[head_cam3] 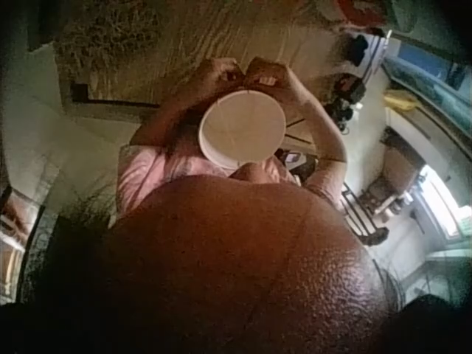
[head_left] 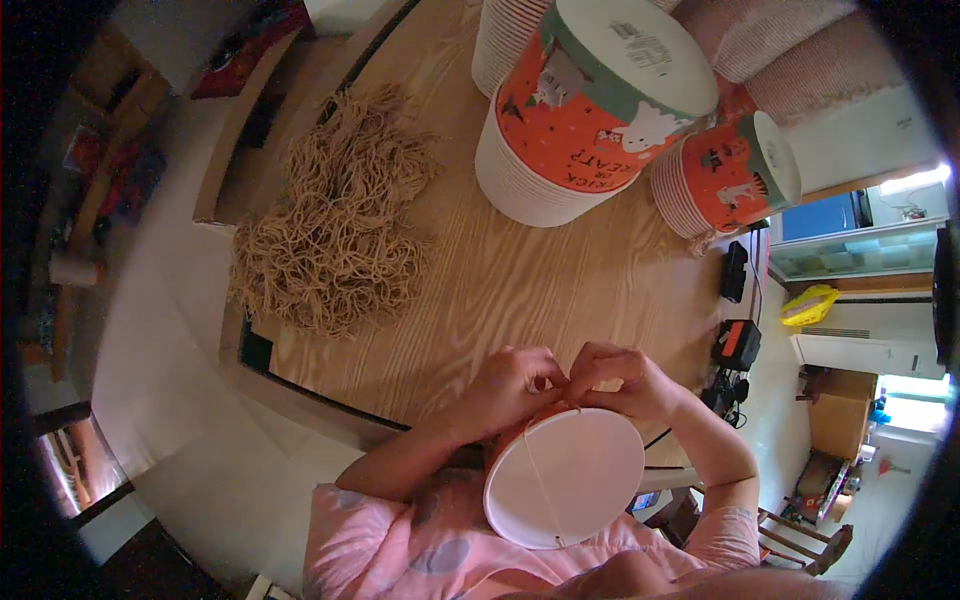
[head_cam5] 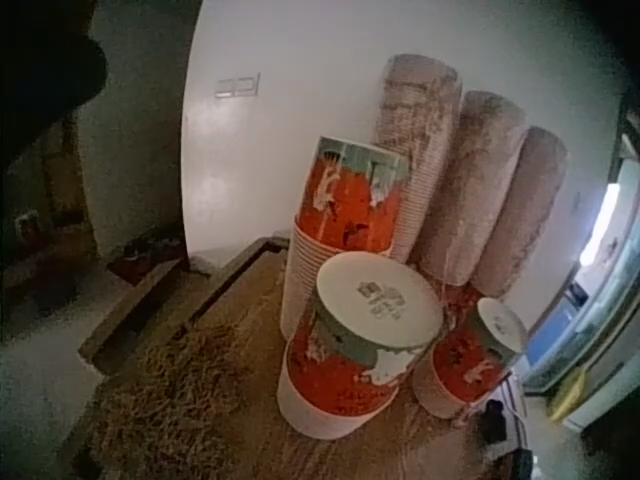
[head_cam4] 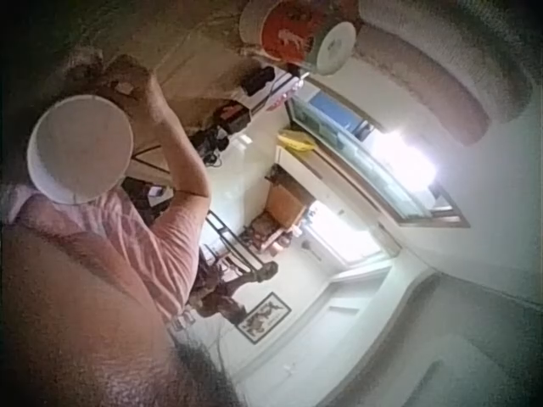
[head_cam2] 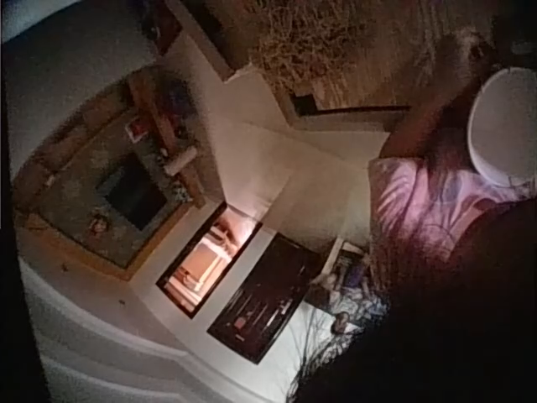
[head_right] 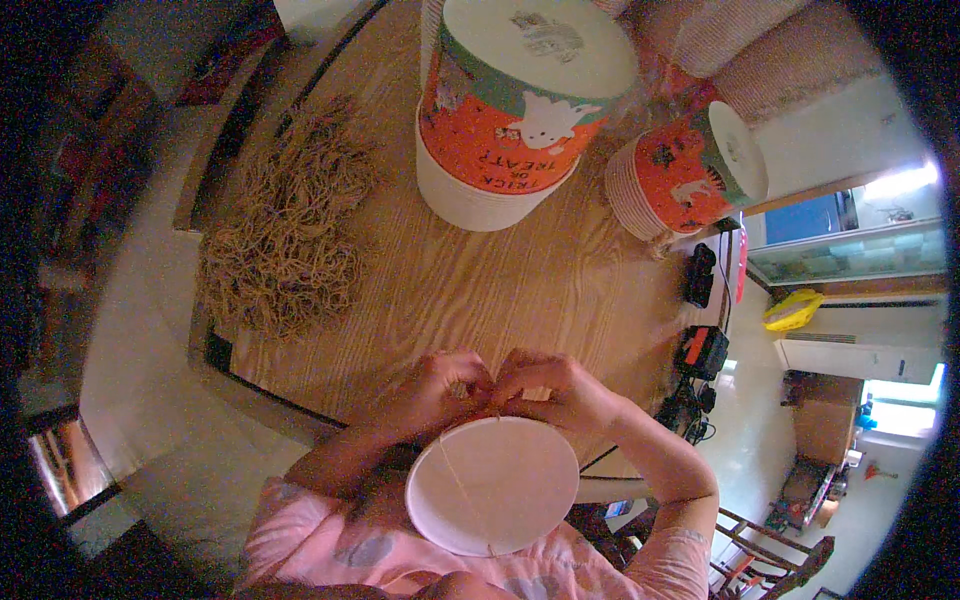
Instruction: Tying rubber bands around the rims of paper cups to secure them.
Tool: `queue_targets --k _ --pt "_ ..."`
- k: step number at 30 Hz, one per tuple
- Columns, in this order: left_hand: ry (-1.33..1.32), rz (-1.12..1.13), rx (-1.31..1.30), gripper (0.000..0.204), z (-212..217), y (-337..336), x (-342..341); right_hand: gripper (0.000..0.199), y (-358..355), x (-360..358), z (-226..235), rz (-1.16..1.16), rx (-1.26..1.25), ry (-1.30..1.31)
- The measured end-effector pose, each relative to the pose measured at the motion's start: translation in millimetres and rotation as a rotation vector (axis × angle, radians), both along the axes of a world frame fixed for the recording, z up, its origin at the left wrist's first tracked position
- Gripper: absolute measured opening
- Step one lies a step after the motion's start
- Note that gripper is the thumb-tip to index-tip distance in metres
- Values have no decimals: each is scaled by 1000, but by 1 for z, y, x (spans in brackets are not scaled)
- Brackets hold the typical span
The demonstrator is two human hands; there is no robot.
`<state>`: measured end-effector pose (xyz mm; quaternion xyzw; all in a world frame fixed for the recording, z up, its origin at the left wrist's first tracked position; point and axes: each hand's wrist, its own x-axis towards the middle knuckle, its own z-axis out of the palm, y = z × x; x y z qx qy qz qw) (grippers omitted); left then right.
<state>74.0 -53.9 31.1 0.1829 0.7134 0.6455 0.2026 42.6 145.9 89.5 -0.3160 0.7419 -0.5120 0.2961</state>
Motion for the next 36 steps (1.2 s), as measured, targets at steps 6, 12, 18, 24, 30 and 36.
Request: queue_targets --k 6,12,18,24,30,36 --pt "14 15 59 15 6 -2 -5 11 3 -3 4 62 -116 48" --pt "132 93 1 15 -6 3 0 11 2 -1 10 91 -85 67" --pt "191 47 -51 16 -6 6 2 10 1 6 12 97 -83 67" --pt "168 105 -43 14 -5 4 8 12 0 26 50 -308 160 191" --pt "-288 16 90 21 17 -3 6 35 -27 96 72 -213 340 251" --pt "-121 238 289 43 25 -30 29 42 -32 127 37 -368 -393 -716"
